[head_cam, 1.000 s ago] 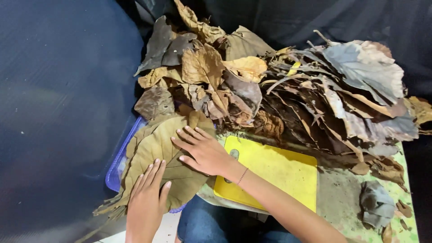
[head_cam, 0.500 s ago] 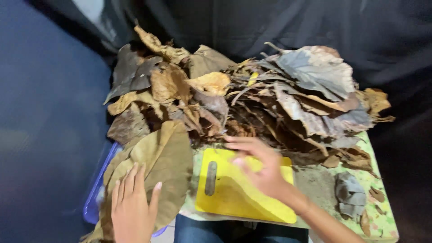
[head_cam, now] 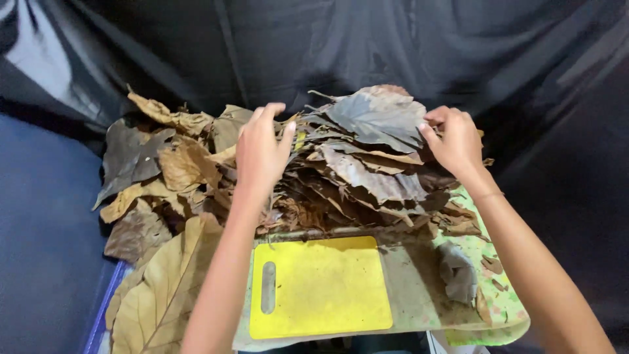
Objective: Cleaning individual large dried leaves using a small sponge on a flat surface.
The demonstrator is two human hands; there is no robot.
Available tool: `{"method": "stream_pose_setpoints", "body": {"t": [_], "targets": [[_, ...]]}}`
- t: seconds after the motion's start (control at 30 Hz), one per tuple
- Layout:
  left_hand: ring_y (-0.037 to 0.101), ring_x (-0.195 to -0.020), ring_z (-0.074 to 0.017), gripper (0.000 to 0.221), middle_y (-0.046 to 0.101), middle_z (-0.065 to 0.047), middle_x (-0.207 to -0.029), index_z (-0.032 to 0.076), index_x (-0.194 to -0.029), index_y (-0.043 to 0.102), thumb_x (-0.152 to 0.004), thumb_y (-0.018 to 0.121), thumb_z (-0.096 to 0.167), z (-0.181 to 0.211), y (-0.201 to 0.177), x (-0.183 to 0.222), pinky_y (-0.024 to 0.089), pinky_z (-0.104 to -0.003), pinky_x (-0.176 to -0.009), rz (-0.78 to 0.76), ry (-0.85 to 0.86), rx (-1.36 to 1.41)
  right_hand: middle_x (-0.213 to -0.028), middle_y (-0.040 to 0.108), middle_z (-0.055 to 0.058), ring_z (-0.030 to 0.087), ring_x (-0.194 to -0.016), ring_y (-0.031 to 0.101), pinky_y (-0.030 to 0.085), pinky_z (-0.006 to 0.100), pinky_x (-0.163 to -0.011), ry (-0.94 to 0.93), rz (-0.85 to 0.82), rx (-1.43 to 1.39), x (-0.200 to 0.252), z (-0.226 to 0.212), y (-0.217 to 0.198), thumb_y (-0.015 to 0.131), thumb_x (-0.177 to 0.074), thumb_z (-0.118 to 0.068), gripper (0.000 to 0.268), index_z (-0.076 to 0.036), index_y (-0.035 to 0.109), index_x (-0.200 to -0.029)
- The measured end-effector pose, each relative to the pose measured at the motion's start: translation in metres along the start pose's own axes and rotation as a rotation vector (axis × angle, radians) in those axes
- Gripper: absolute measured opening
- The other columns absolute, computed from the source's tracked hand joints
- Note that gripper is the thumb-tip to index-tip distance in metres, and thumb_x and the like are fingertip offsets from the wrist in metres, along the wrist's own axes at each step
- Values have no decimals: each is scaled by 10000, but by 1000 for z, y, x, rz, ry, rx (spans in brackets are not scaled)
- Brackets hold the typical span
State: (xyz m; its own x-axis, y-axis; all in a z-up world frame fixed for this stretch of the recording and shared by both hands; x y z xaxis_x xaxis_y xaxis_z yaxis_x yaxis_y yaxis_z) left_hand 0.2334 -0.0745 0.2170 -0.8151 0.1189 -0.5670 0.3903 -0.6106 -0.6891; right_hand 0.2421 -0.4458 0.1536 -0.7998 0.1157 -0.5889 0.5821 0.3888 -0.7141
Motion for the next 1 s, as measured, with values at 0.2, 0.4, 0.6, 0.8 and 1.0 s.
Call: {"method": "stream_pose_setpoints", "body": {"t": [0.2,0.4,0.6,0.8,1.0], "targets": [[721,-1017,-318,274,708,-75,-1022,137,-1153,718,-925,720,289,-17,84,-77,452,-467,-925,-162,50,-268,-1084,682,171,400,-1062,664,530,540,-894,222,-169,94,-15,26,16,701,-952,-253,329,-89,714,-1236],[698,-826,-309,126,700,-60,-782,153,-824,750,-874,767,268,-15,109,-76,380,-462,-910,-91,-6,-376,-1181,663,69,267,-1044,690,538,501,-897,249,-66,-22,-21,44,31,741,-917,-231,386,-208,658,-1294],[638,-974,-325,98,671,-74,-862,143,-822,706,-906,749,169,-12,98,-59,347,-471,-1008,-99,-87,-159,-1089,615,102,376,-1104,590,463,505,-946,83,-109,10,-13,18,34,722,-966,-377,221,-172,730,-1050],[659,-981,-296,37,714,-48,-885,181,-877,738,-904,753,159,-15,81,-56,397,-457,-993,-23,-85,105,-967,746,49,275,-974,708,535,416,-860,227,30,-316,-25,51,54,786,-891,-186,115,-177,717,-982],[654,-933,-269,68,680,-24,-854,187,-853,725,-892,775,161,25,11,-52,405,-476,-981,150,107,222,-992,713,136,256,-963,694,535,409,-872,-64,285,-563,-19,-12,-31,639,-1020,-4,97,-74,600,-1075]]}}
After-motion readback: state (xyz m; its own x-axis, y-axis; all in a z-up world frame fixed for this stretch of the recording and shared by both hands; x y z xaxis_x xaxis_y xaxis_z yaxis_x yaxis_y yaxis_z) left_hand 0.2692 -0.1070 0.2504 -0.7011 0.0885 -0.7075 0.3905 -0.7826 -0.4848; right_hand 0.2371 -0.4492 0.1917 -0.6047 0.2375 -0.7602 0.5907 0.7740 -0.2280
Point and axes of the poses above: each hand's wrist, its own x-axis away from the middle knuckle, its own y-axis out of the palm, z = x × y, the point moved 5 cm from there along -x, towards the middle knuckle
